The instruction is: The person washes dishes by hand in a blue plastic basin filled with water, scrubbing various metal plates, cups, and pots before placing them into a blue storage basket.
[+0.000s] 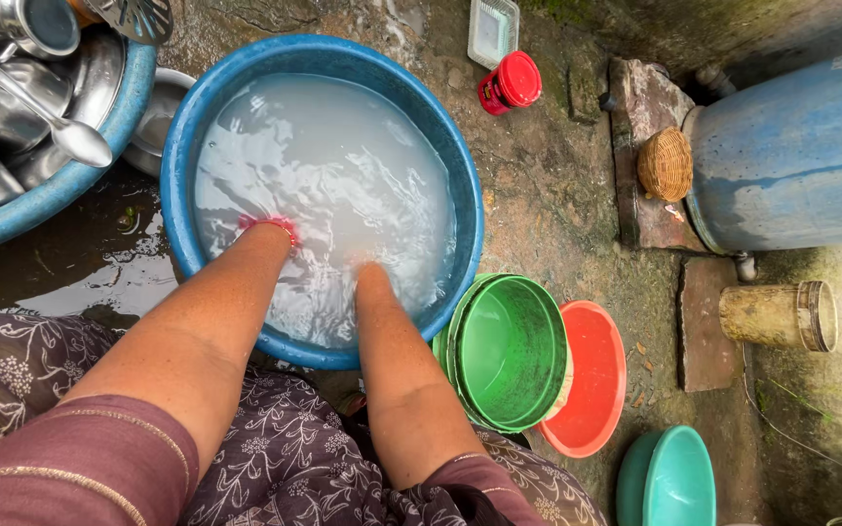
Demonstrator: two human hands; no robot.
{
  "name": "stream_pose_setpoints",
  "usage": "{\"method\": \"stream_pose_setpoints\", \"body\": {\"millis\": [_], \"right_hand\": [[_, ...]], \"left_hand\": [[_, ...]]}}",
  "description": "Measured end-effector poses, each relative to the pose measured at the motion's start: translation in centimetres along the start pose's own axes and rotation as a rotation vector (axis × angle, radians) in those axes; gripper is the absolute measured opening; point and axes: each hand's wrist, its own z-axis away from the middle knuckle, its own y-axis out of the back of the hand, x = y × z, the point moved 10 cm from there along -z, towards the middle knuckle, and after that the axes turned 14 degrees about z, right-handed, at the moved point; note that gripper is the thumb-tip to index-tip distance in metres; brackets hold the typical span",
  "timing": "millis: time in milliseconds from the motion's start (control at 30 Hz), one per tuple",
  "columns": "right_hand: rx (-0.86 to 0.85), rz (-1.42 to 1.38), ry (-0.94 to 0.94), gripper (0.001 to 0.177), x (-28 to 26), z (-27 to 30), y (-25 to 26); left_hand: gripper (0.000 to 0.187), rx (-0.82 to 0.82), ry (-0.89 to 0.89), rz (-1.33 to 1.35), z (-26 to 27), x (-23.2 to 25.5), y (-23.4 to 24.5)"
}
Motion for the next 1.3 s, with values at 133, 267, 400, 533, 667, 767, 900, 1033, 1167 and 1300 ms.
{"method": "stream_pose_setpoints", "body": {"millis": [133,267,400,533,667,767,900,1033,1167,1300], "right_hand": [[-0.089,0.098,0.086,0.070,-3.5,1.6,-0.9],[-0.178,0.218,0.126,0.072,-3.5,4.7,-2.1],[-0.192,0.215,0.177,0.075,-3.0,7.0,-0.8],[-0.193,-0.084,0.292,0.078,-3.9,10.8,2.5],[-0.053,-0.728,0.411,0.081,-5.3,16.5,10.2],[0.136,-1.106,0.485,0.083,-4.6,20.0,18.8],[0.400,-0.942,0.478,0.077,-1.8,23.3,27.5],[0.835,-0.501,0.439,0.076,0.3,28.2,33.1],[1.398,0.210,0.205,0.086,-4.9,33.5,32.2],[1.176,0.076,0.189,0.087,-7.3,32.0,30.1]], "left_hand": [[0.053,0.011,-0.028,-0.065,2.8,0.6,1.6],[0.055,0.007,-0.070,-0.163,7.5,1.3,1.8],[0.058,0.011,-0.137,-0.277,13.0,3.1,1.6],[0.060,0.031,-0.222,-0.313,16.4,3.9,2.7],[0.063,0.067,-0.433,0.005,16.0,4.6,5.8],[0.050,-0.036,-0.356,1.209,14.1,4.6,8.2],[0.039,-0.041,-0.412,1.643,13.0,6.4,9.4],[0.033,0.212,-0.580,1.598,8.2,8.6,10.1],[0.040,0.619,-0.724,1.319,6.3,10.0,12.9],[0.043,0.709,-0.657,1.081,10.8,8.7,13.6]]}}
